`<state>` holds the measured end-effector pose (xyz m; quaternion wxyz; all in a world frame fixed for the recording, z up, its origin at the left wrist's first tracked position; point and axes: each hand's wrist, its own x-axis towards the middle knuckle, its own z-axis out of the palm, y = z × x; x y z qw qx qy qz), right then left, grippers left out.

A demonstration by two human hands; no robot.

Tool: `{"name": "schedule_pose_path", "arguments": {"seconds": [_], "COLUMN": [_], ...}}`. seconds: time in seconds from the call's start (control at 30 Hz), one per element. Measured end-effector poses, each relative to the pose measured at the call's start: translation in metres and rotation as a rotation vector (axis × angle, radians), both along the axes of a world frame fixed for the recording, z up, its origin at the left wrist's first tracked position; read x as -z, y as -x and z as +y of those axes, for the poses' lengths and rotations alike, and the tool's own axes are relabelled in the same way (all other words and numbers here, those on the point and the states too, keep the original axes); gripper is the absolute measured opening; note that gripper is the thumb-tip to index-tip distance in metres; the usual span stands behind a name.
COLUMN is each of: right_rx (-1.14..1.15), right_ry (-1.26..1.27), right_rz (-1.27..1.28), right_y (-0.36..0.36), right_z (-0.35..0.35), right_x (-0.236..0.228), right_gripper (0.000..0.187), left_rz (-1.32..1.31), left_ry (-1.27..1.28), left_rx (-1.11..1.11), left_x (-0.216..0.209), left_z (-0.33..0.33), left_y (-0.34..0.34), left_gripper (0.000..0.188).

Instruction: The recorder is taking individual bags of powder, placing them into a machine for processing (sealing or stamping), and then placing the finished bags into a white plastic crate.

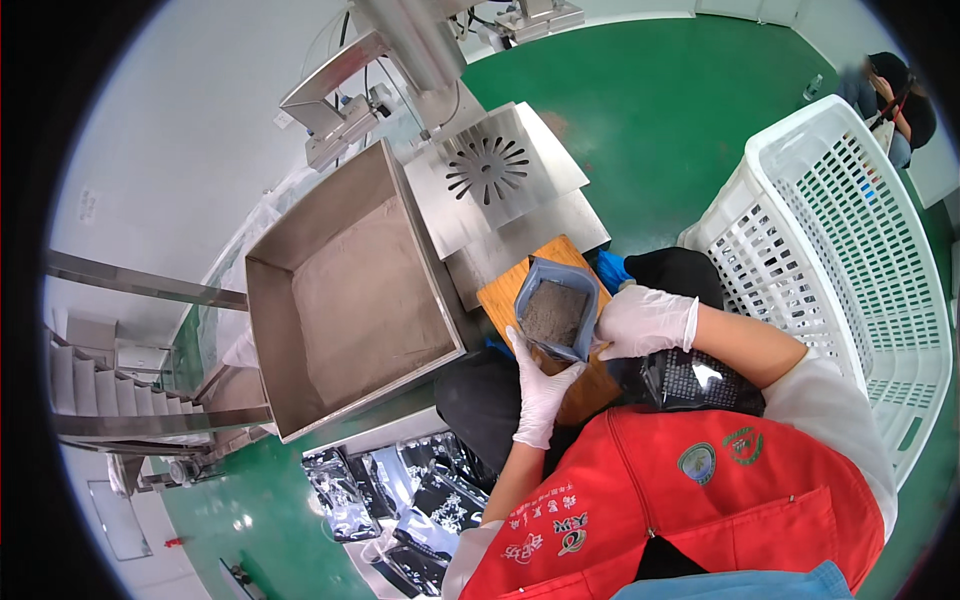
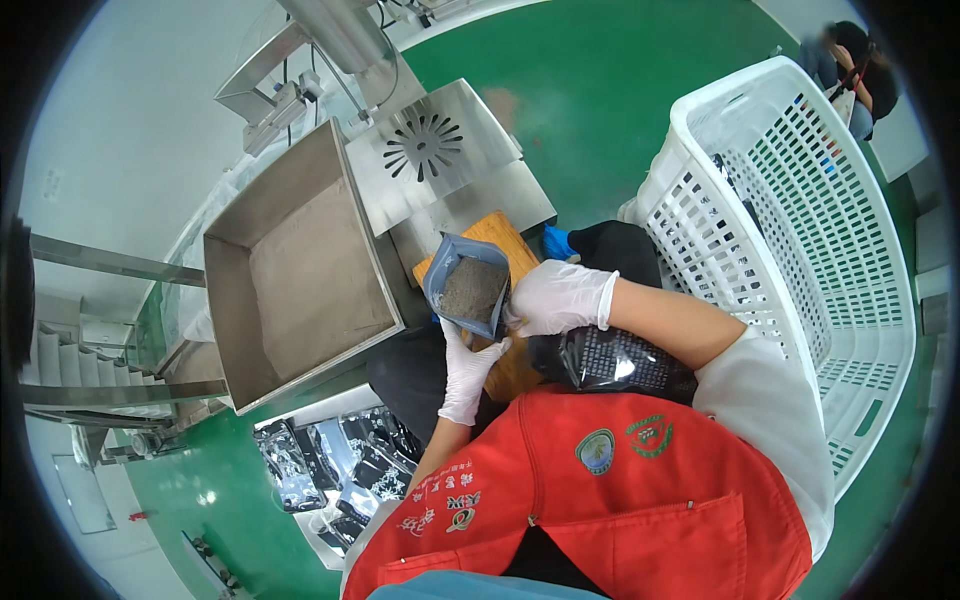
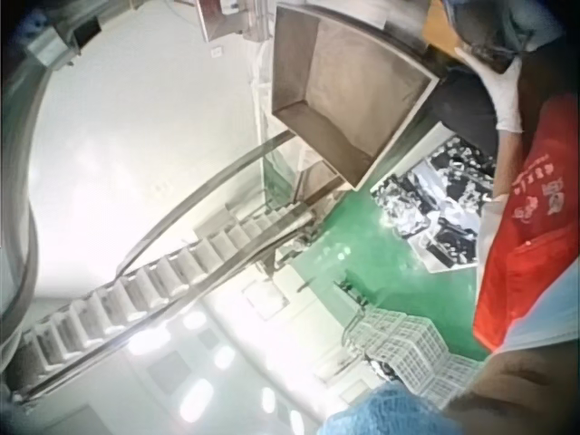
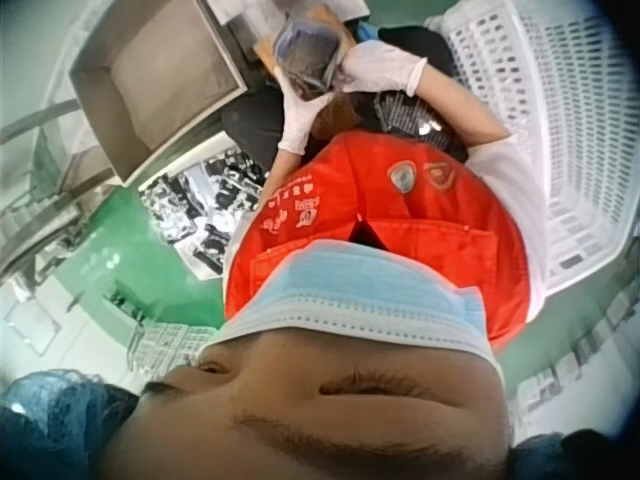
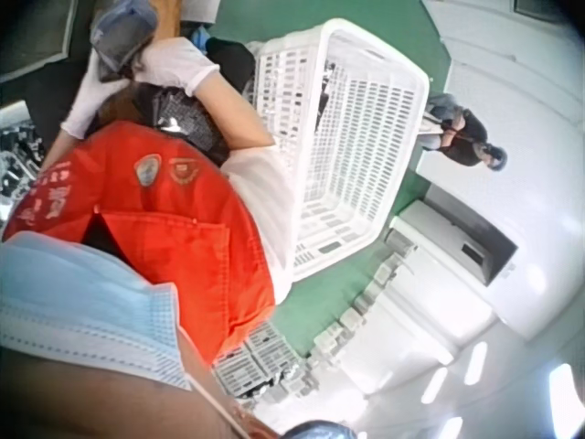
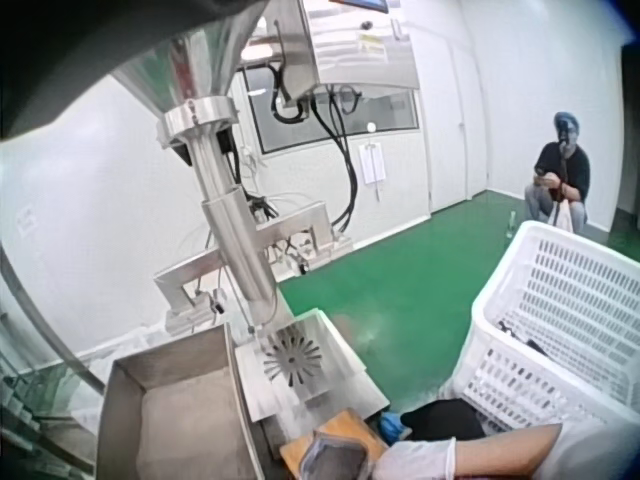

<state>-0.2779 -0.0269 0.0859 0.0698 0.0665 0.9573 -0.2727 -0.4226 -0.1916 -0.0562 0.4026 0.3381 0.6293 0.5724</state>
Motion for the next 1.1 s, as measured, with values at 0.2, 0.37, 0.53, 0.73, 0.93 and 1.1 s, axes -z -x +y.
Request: {"name": "schedule_pose_path", "arguments": {"seconds": [0.2, 0.37, 0.53, 0.73, 0.93, 1.1], "right_rx": [0.126, 0.277, 0.231, 0.281, 0.484, 0.645], "right_ry": [-0.013, -0.254, 0.061, 0.322, 0.208, -0.058], "right_rz": [-0.201, 0.063, 0.636, 0.86, 0.923, 0.931], "right_y": [0.008, 0.023, 0.106, 0.142, 0.15, 0.149], "right_z": [0.032, 0.099, 0.162, 0.221, 0.235, 0.203], "right_x": [-0.01, -0.045, -0.091, -0.097, -0.067, -0.052], "right_gripper": [0.022, 0.023, 0.04, 0.038, 0.04, 0.046], "left_rz": [0.052, 0.288, 0.464, 0.4, 0.503, 1.21], "left_ry": [0.25, -0.007, -0.378, 0.068, -0.054, -0.323], "left_rx": [0.224, -0.19, 0.361, 0.8, 0.348, -0.069], "left_x": [0.006, -0.068, -0.215, -0.224, -0.207, -0.217], "left_z": [-0.008, 0.051, 0.155, 0.248, 0.282, 0.288], "left_y": [0.055, 0.117, 0.123, 0.195, 0.223, 0.216], "left_gripper": [0.103, 0.036, 0.056, 0.026, 0.017, 0.017]}}
